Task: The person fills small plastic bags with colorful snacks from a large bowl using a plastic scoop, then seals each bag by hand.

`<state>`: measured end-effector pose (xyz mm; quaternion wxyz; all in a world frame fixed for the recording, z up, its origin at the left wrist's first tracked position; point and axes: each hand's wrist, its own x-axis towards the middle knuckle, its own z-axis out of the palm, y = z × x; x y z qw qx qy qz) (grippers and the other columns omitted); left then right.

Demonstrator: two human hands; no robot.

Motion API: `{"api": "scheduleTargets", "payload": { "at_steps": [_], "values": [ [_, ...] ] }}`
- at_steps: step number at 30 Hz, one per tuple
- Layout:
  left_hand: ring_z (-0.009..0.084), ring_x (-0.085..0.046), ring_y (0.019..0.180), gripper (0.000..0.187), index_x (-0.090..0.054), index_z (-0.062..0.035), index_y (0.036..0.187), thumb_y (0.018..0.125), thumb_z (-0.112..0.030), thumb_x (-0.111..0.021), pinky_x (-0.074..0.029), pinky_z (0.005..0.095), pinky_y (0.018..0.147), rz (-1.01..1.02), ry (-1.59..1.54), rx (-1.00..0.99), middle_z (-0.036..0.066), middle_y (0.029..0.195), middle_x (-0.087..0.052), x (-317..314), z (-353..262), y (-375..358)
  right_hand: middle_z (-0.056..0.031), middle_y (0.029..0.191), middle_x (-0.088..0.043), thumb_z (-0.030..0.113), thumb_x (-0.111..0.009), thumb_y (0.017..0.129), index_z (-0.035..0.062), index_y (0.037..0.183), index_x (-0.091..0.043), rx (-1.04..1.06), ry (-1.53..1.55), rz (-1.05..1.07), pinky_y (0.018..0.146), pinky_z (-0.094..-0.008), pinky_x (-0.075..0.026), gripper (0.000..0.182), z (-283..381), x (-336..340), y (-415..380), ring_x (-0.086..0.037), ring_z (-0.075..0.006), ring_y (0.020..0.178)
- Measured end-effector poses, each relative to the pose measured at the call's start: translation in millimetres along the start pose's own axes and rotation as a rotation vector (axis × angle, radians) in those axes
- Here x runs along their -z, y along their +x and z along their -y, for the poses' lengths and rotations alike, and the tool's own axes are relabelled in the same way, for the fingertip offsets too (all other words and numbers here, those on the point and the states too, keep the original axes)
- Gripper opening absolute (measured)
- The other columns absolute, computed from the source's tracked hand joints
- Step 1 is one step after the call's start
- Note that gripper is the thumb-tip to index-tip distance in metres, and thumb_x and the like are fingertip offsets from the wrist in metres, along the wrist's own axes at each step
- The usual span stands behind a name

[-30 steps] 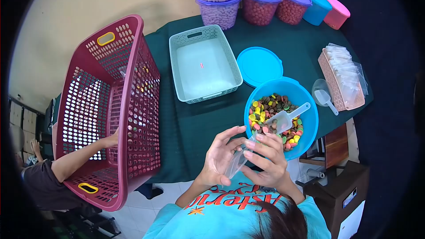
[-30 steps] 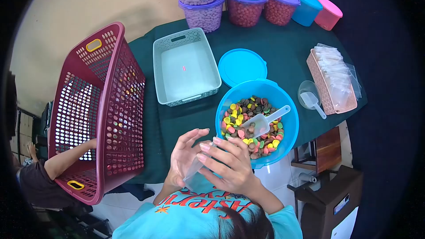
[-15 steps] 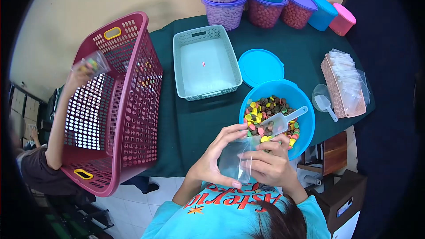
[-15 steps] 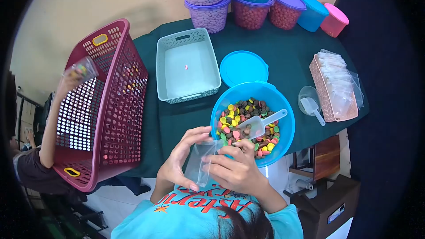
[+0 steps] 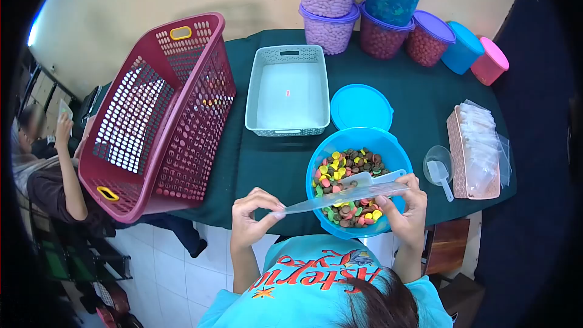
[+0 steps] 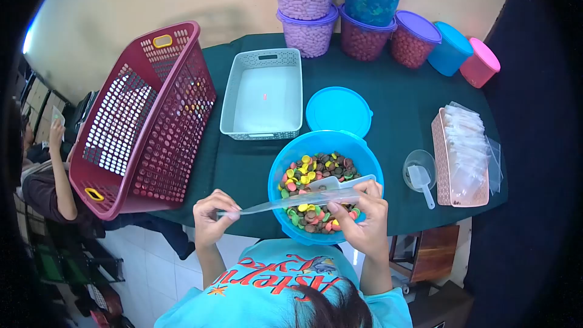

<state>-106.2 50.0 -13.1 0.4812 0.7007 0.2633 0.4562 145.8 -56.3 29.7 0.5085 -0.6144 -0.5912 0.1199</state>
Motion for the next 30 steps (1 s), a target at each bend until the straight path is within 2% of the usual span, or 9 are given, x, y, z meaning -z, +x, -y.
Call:
{"api": "scheduleTargets", "payload": {
  "at_steps": [4,8,10,14,18,20,21,29,30],
  "values": [
    [0.0127,-0.053,0.060,0.009,-0.060,-0.0025,0.068,0.062,0.002,-0.065,-0.039,0.0202,0.051,-0.221,0.187,-0.036,0.008,0.069,-0.062,-14,-11,-4,-0.0132,0.090,-0.063,0.007,-0.064,0.063,0.0045,0.070,-0.062,0.032,0.106,0.219,0.080,-0.0344,-0.033,0.008,-7,16,2,-0.047,-0.0185,0.087],
    [0.0116,-0.053,0.061,0.010,-0.060,-0.0026,0.068,0.062,0.004,-0.064,-0.039,0.0208,0.052,-0.290,0.173,-0.006,0.007,0.068,-0.061,-27,-24,-11,-0.0111,0.098,-0.062,0.009,-0.066,0.063,0.0079,0.072,-0.063,0.023,0.225,0.257,0.087,-0.0357,-0.030,0.009,-16,26,7,-0.050,-0.0224,0.098],
    [0.0129,-0.053,0.067,0.013,-0.061,-0.0016,0.074,0.063,-0.005,-0.066,-0.040,0.0231,0.058,-0.055,0.180,0.003,0.008,0.075,-0.062,-20,-26,-18,-0.0176,0.096,-0.061,0.007,-0.063,0.063,0.0049,0.069,-0.061,0.024,0.311,0.311,0.090,-0.0399,-0.029,0.007,-23,29,8,-0.041,-0.0268,0.110],
    [0.0166,-0.052,0.078,0.043,-0.057,0.0013,0.093,0.067,-0.032,-0.064,-0.038,0.0269,0.069,-0.121,0.156,0.088,0.012,0.093,-0.058,-8,-43,-31,-0.0134,0.103,-0.059,0.008,-0.065,0.063,0.0070,0.071,-0.062,0.141,0.222,0.342,0.090,-0.0386,-0.029,0.009,-23,35,12,-0.046,-0.0270,0.106],
    [0.0219,-0.053,0.094,0.055,-0.053,0.0013,0.104,0.067,-0.037,-0.067,-0.040,0.0308,0.081,-0.094,0.209,0.067,0.014,0.101,-0.056,-17,-77,-24,-0.0106,0.110,-0.056,0.007,-0.067,0.063,0.0070,0.072,-0.058,0.427,0.159,0.606,0.089,-0.0396,-0.029,0.013,-13,26,16,-0.044,-0.0254,0.109],
    [0.0268,-0.047,0.107,0.071,-0.046,0.0010,0.115,0.061,-0.036,-0.073,-0.037,0.0346,0.089,0.189,0.226,0.040,0.016,0.114,-0.049,-41,-86,-13,-0.0068,0.114,-0.053,0.009,-0.066,0.064,0.0076,0.073,-0.055,0.566,0.136,0.708,0.090,-0.0409,-0.030,0.014,-9,19,15,-0.042,-0.0218,0.112],
    [0.0293,-0.049,0.105,0.087,-0.043,0.0031,0.118,0.050,-0.041,-0.077,-0.037,0.0374,0.089,0.239,0.240,0.040,0.017,0.117,-0.048,-52,-81,-11,-0.0068,0.114,-0.053,0.009,-0.066,0.064,0.0076,0.073,-0.055,0.569,0.142,0.710,0.090,-0.0409,-0.030,0.014,-7,17,14,-0.042,-0.0218,0.112],
    [0.0289,-0.050,0.103,0.070,-0.055,-0.0052,0.110,0.053,-0.038,-0.077,-0.039,0.0380,0.086,0.411,-0.016,0.049,0.015,0.113,-0.052,-62,-33,-9,-0.0096,0.119,-0.048,0.011,-0.064,0.061,0.0058,0.070,-0.054,0.756,0.058,0.769,0.093,-0.0444,-0.029,0.014,-5,13,7,-0.036,-0.0203,0.118],
    [0.0280,-0.051,0.100,0.081,-0.052,-0.0025,0.112,0.046,-0.042,-0.079,-0.040,0.0368,0.085,0.373,0.000,-0.011,0.016,0.111,-0.052,-64,-31,-10,-0.0100,0.120,-0.048,0.012,-0.063,0.060,0.0056,0.070,-0.054,0.765,0.014,0.771,0.093,-0.0445,-0.029,0.014,-3,13,6,-0.036,-0.0203,0.118]
  ]
}}
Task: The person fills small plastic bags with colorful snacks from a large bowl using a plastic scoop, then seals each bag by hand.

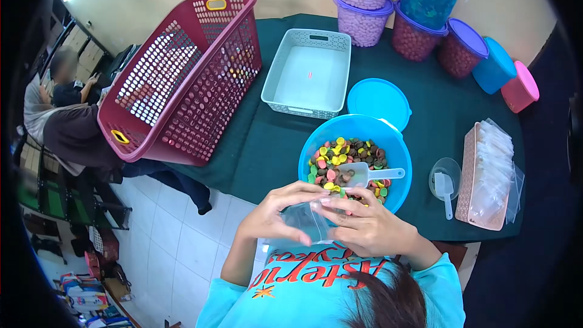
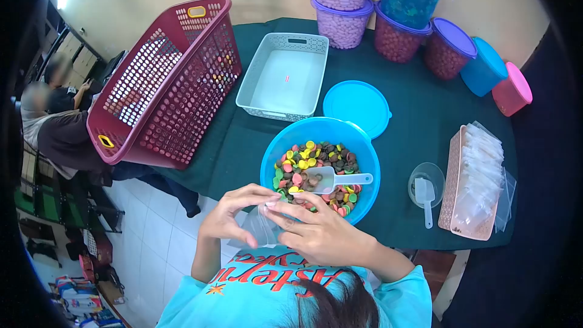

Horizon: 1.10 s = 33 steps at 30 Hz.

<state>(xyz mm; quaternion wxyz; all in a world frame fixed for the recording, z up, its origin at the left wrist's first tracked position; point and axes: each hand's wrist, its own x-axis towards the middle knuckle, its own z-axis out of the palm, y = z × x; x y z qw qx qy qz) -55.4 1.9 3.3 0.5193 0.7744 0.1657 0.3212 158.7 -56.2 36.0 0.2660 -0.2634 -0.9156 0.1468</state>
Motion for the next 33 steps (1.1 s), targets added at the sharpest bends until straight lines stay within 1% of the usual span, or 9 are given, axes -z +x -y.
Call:
{"api": "scheduleTargets", "payload": {
  "at_steps": [7,13,16,18,21,25,27,31,33],
  "values": [
    [0.0245,-0.052,0.099,0.101,-0.045,0.0045,0.115,0.034,-0.041,-0.084,-0.040,0.0333,0.083,0.078,0.036,0.074,0.017,0.105,-0.053,3,-4,8,-0.0109,0.119,-0.048,0.012,-0.059,0.061,0.0057,0.068,-0.054,-0.065,-0.073,-0.006,0.093,-0.0448,-0.029,0.011,6,-8,8,-0.037,-0.0182,0.117],
    [0.0249,-0.053,0.097,0.093,-0.044,0.0029,0.117,0.042,-0.036,-0.082,-0.040,0.0332,0.084,0.148,-0.120,0.056,0.016,0.107,-0.052,16,16,7,-0.0099,0.115,-0.051,0.012,-0.057,0.061,0.0059,0.067,-0.053,-0.145,-0.126,-0.099,0.093,-0.0446,-0.030,0.009,10,-18,17,-0.039,-0.0174,0.116],
    [0.0229,-0.053,0.096,0.090,-0.043,0.0040,0.117,0.044,-0.031,-0.083,-0.040,0.0333,0.085,0.137,-0.219,0.093,0.014,0.107,-0.053,23,25,4,-0.0017,0.115,-0.053,0.014,-0.065,0.061,0.0100,0.072,-0.058,-0.223,-0.182,-0.080,0.092,-0.0412,-0.031,0.014,7,-22,20,-0.041,-0.0151,0.113],
    [0.0215,-0.052,0.098,0.087,-0.043,0.0046,0.117,0.046,-0.025,-0.083,-0.038,0.0331,0.088,0.146,-0.286,0.108,0.013,0.107,-0.052,29,33,4,-0.0039,0.115,-0.052,0.012,-0.067,0.061,0.0098,0.077,-0.060,-0.294,0.244,-0.209,0.092,-0.0402,-0.031,0.017,-1,-15,19,-0.041,-0.0191,0.113],
    [0.0216,-0.050,0.100,0.084,-0.043,0.0048,0.116,0.047,-0.020,-0.082,-0.035,0.0327,0.090,0.143,-0.438,0.115,0.014,0.108,-0.051,41,43,3,-0.0077,0.117,-0.050,0.012,-0.068,0.062,0.0084,0.087,-0.059,-0.420,0.241,-0.405,0.092,-0.0395,-0.030,0.027,-18,2,10,-0.042,-0.0252,0.112],
    [0.0239,-0.043,0.108,0.083,-0.045,0.0049,0.115,0.047,-0.025,-0.081,-0.032,0.0349,0.093,0.162,-0.461,0.082,0.015,0.113,-0.044,58,54,2,-0.0112,0.119,-0.046,0.020,-0.068,0.062,0.0057,0.100,-0.052,-0.772,-0.212,-0.278,0.092,-0.0393,-0.029,0.044,-36,-1,-7,-0.040,-0.0276,0.111],
    [0.0248,-0.041,0.109,0.086,-0.043,0.0045,0.116,0.046,-0.029,-0.080,-0.031,0.0368,0.093,0.219,-0.429,0.059,0.015,0.113,-0.040,66,59,2,-0.0135,0.115,-0.047,0.023,-0.068,0.061,0.0015,0.104,-0.050,-0.925,-0.390,-0.042,0.091,-0.0413,-0.029,0.052,-43,-16,-16,-0.041,-0.0268,0.110],
    [0.0247,-0.040,0.108,0.092,-0.039,0.0038,0.119,0.046,-0.034,-0.080,-0.032,0.0393,0.092,0.189,-0.476,0.142,0.013,0.112,-0.038,75,63,8,-0.0121,0.098,-0.054,0.025,-0.070,0.059,0.0006,0.108,-0.048,-1.021,-0.442,0.186,0.089,-0.0471,-0.028,0.059,-48,-32,-14,-0.048,-0.0259,0.098],
    [0.0248,-0.039,0.109,0.092,-0.038,0.0038,0.120,0.047,-0.036,-0.079,-0.032,0.0393,0.092,0.150,-0.486,0.126,0.013,0.113,-0.037,77,62,12,-0.0111,0.096,-0.054,0.025,-0.070,0.059,0.0021,0.108,-0.047,-1.034,-0.444,0.158,0.090,-0.0465,-0.027,0.059,-46,-32,-12,-0.049,-0.0254,0.096]
  ]
}}
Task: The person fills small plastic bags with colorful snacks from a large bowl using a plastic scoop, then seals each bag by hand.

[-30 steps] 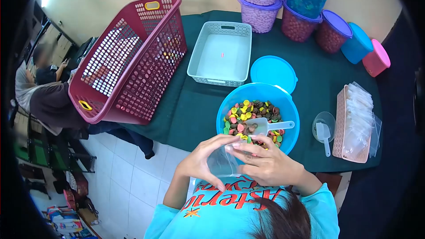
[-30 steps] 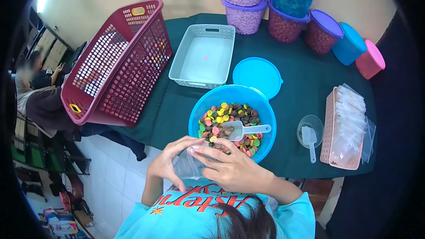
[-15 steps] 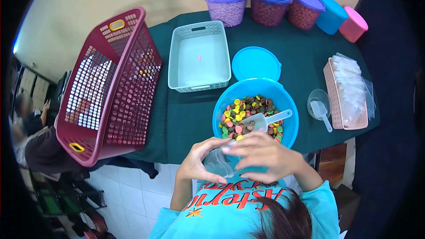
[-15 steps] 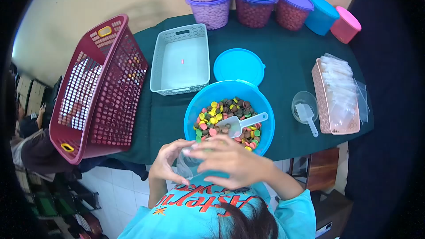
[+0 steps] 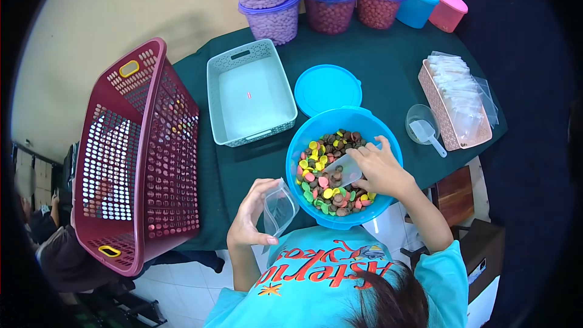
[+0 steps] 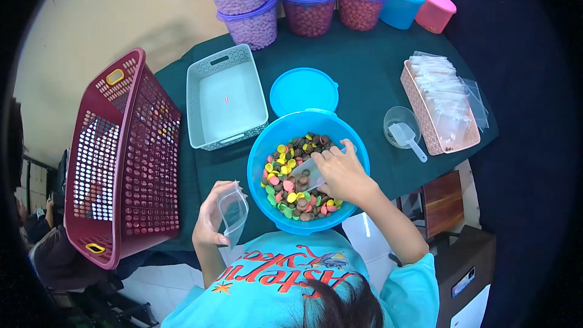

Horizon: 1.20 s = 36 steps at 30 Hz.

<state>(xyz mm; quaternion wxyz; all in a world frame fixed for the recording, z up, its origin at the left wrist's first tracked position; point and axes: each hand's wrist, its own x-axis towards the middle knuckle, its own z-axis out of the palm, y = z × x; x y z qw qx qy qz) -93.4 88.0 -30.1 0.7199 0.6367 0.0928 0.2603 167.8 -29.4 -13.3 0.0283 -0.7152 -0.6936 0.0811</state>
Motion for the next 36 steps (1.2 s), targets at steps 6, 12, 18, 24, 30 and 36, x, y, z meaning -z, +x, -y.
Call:
{"api": "scheduleTargets", "payload": {
  "at_steps": [6,12,18,24,30,36],
  "values": [
    [0.0243,-0.038,0.110,0.096,-0.037,0.0039,0.122,0.046,-0.037,-0.079,-0.030,0.0395,0.094,0.056,0.017,0.019,0.012,0.114,-0.037,-1,0,4,-0.0067,0.085,-0.053,0.021,-0.072,0.058,0.0073,0.107,-0.046,-0.066,-0.034,-0.182,0.089,-0.0449,-0.027,0.058,1,11,2,-0.050,-0.0221,0.088],
    [0.0256,-0.035,0.114,0.097,-0.035,0.0033,0.123,0.046,-0.035,-0.080,-0.027,0.0410,0.098,0.114,0.060,0.031,0.012,0.116,-0.035,-5,-2,0,-0.0049,0.084,-0.054,0.012,-0.070,0.057,0.0066,0.101,-0.047,-0.082,-0.136,-0.196,0.088,-0.0450,-0.029,0.049,1,14,21,-0.052,-0.0211,0.087],
    [0.0263,-0.034,0.116,0.098,-0.034,0.0028,0.124,0.046,-0.034,-0.080,-0.025,0.0417,0.099,0.050,0.054,0.044,0.013,0.118,-0.033,-19,-1,-10,-0.0062,0.080,-0.054,0.014,-0.071,0.055,0.0070,0.104,-0.046,-0.007,-0.318,-0.208,0.086,-0.0444,-0.030,0.056,-5,-10,37,-0.052,-0.0218,0.085],
    [0.0274,-0.033,0.117,0.097,-0.033,0.0028,0.125,0.047,-0.035,-0.078,-0.025,0.0414,0.098,0.005,0.050,0.064,0.013,0.118,-0.033,-35,1,-17,-0.0091,0.074,-0.059,0.004,-0.063,0.055,0.0040,0.092,-0.049,0.107,-0.095,-0.087,0.075,-0.0387,-0.032,0.040,-10,4,45,-0.055,-0.0234,0.077],
    [0.0285,-0.032,0.118,0.099,-0.032,0.0029,0.125,0.047,-0.036,-0.078,-0.025,0.0419,0.098,-0.079,0.064,0.078,0.013,0.120,-0.032,-49,2,-25,-0.0088,0.082,-0.059,0.018,-0.073,0.053,0.0062,0.102,-0.046,0.202,-0.171,-0.030,0.075,-0.0384,-0.033,0.057,-14,5,57,-0.054,-0.0236,0.082],
    [0.0285,-0.031,0.120,0.099,-0.032,0.0028,0.126,0.046,-0.036,-0.078,-0.025,0.0416,0.098,-0.177,0.101,0.083,0.014,0.123,-0.032,-64,3,-35,-0.0079,0.085,-0.059,0.015,-0.072,0.056,0.0082,0.105,-0.045,0.328,-0.090,-0.072,0.079,-0.0394,-0.032,0.056,-9,12,58,-0.053,-0.0239,0.085]
  ]
}}
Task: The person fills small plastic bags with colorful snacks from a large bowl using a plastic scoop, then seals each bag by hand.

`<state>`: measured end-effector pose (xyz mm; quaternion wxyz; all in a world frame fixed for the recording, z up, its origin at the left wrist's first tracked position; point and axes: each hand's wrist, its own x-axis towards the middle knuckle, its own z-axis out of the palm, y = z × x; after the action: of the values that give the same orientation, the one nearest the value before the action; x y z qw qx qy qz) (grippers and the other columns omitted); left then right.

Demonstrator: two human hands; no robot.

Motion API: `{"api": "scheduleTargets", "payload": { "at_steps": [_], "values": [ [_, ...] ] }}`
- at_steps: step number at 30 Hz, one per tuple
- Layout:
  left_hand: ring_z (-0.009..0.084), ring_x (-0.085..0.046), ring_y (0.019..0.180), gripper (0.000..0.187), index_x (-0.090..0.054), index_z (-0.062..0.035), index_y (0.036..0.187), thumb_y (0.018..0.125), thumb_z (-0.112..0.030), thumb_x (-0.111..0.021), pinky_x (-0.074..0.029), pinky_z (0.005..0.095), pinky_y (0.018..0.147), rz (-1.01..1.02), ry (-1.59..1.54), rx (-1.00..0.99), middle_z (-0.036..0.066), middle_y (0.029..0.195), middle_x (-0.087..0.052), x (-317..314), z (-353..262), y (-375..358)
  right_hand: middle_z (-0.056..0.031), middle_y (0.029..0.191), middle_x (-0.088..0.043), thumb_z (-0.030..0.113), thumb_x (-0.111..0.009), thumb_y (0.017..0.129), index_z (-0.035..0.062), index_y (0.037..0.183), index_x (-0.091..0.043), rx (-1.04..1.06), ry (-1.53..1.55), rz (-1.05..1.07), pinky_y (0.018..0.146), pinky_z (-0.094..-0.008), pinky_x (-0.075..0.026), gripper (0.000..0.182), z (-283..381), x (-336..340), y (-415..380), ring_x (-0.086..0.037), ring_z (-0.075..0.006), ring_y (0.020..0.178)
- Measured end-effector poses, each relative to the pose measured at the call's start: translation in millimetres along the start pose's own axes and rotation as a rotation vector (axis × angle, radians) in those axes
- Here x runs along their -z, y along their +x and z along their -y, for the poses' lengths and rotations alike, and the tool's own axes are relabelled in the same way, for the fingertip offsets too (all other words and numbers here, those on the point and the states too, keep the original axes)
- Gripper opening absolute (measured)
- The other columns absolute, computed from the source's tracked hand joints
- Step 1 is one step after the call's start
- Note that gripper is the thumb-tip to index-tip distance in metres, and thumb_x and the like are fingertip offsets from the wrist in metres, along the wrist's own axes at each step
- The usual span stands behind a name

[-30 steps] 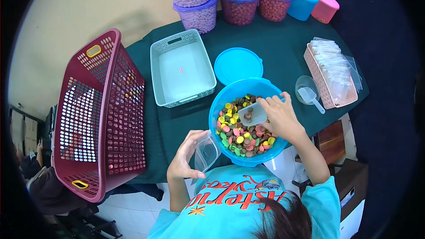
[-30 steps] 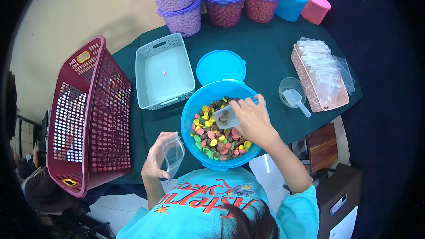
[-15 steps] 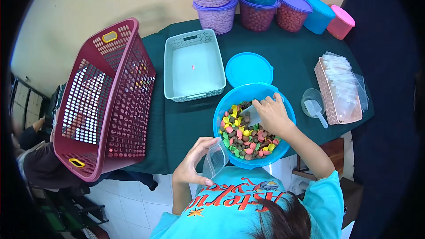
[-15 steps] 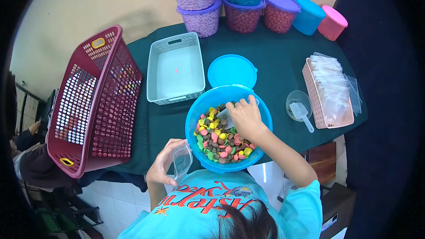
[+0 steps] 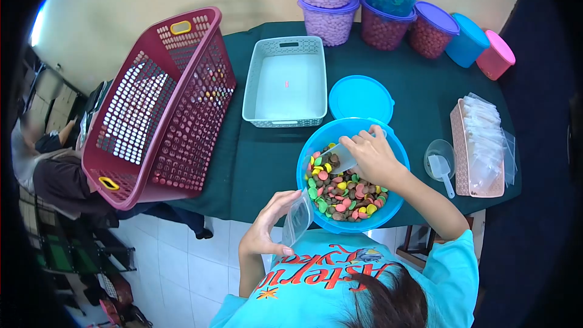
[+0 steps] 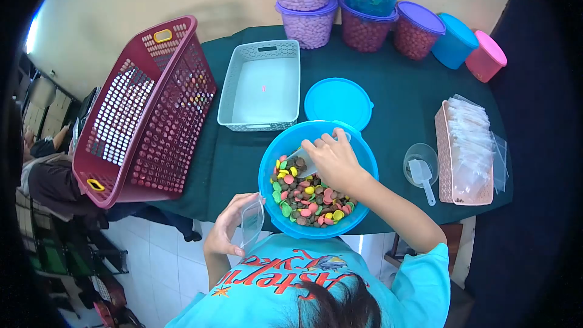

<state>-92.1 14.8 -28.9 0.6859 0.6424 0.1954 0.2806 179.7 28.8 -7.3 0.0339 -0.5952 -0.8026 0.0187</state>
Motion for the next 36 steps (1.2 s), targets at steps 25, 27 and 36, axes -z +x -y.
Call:
{"api": "scheduleTargets", "payload": {
  "at_steps": [25,27,36],
  "values": [
    [0.0242,-0.041,0.108,0.091,-0.042,0.0011,0.115,0.039,-0.025,-0.084,-0.031,0.0351,0.093,-0.328,0.225,-0.150,0.013,0.112,-0.040,-19,1,9,-0.0106,0.097,-0.060,0.030,-0.073,0.056,0.0084,0.108,-0.050,0.348,0.710,0.482,0.082,-0.0356,-0.035,0.061,-43,1,6,-0.056,-0.0238,0.091],
    [0.0234,-0.042,0.104,0.091,-0.044,0.0019,0.113,0.037,-0.025,-0.085,-0.033,0.0333,0.090,-0.297,0.207,-0.185,0.013,0.109,-0.041,-16,-2,15,-0.0120,0.097,-0.059,0.030,-0.073,0.055,0.0057,0.107,-0.050,0.316,0.824,0.451,0.081,-0.0362,-0.038,0.062,-46,1,4,-0.057,-0.0241,0.091],
    [0.0226,-0.047,0.099,0.089,-0.048,0.0027,0.109,0.034,-0.027,-0.086,-0.038,0.0321,0.085,-0.186,0.343,-0.176,0.013,0.104,-0.044,5,-12,46,-0.0159,0.092,-0.060,0.028,-0.072,0.057,-0.0011,0.104,-0.051,0.185,0.780,0.169,0.073,-0.0327,-0.047,0.059,-49,58,-24,-0.060,-0.0271,0.083]
  ]
}}
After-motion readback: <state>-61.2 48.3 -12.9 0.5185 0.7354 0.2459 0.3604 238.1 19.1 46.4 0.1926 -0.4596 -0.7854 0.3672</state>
